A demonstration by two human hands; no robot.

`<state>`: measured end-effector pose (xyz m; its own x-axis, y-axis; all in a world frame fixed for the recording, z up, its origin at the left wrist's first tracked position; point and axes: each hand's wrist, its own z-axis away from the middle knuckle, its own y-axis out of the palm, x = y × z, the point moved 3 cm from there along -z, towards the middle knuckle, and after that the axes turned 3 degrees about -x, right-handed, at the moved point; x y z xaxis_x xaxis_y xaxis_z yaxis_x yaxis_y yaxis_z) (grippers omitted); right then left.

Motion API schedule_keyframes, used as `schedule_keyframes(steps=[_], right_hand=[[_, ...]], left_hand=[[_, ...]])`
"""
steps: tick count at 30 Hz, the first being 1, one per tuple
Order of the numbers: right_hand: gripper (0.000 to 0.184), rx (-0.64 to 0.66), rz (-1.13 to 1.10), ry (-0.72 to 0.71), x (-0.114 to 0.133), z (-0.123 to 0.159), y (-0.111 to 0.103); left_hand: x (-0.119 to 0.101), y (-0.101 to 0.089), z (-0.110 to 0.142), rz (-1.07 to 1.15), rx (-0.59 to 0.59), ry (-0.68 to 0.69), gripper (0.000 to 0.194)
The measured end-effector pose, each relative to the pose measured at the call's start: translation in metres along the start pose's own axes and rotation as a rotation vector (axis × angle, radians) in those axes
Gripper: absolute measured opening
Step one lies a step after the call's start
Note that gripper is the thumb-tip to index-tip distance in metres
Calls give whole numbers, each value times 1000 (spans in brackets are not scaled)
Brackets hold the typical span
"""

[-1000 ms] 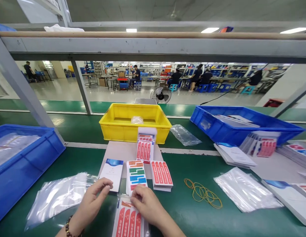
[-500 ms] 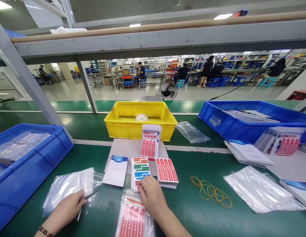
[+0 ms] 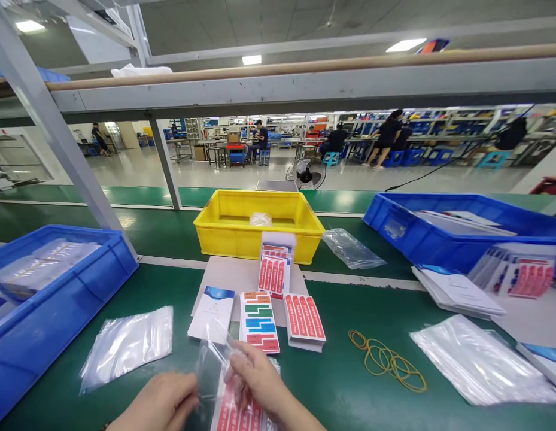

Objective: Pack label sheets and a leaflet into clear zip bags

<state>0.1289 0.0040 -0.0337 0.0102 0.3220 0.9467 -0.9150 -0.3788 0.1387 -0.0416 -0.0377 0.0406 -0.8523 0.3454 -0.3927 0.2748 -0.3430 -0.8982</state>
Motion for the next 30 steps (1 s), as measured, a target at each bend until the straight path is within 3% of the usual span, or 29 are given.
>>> schedule_keyframes(steps=[2,5,8,11,14,19,21,25,28,30], right_hand=[[56,-120,177,-128,5,2,-6],[33,-249,554,-442,13,9,-10],[35,-252,860,-776,13,16,-4],[41,-243,987,-967,12,19,2],[39,-213,932,-938,20,21,6],[14,-178,802,-647,32,21,6],[24,-191,806,-606,30,20,6],[34,-251,915,-682,24,18,6],[32,-445,1053,-816,26,18,3],[33,-574,1092,-870,30,18,-1]], left_hand=[[-4,5,-6,25,-14,-31,14],[-5,9,-19,245,-139,-94,17],[-6,17,-39,692,-213,-155,31],[-7,30,-55,1084,-211,-295,37],[-8,36,-61,1221,-255,-332,37],[-8,38,-58,1188,-303,-263,33],[-8,39,-57,1130,-280,-230,34],[-13,39,-55,886,-295,-149,33],[-18,39,-52,676,-335,-135,32],[-19,39,-52,658,-323,-141,32]])
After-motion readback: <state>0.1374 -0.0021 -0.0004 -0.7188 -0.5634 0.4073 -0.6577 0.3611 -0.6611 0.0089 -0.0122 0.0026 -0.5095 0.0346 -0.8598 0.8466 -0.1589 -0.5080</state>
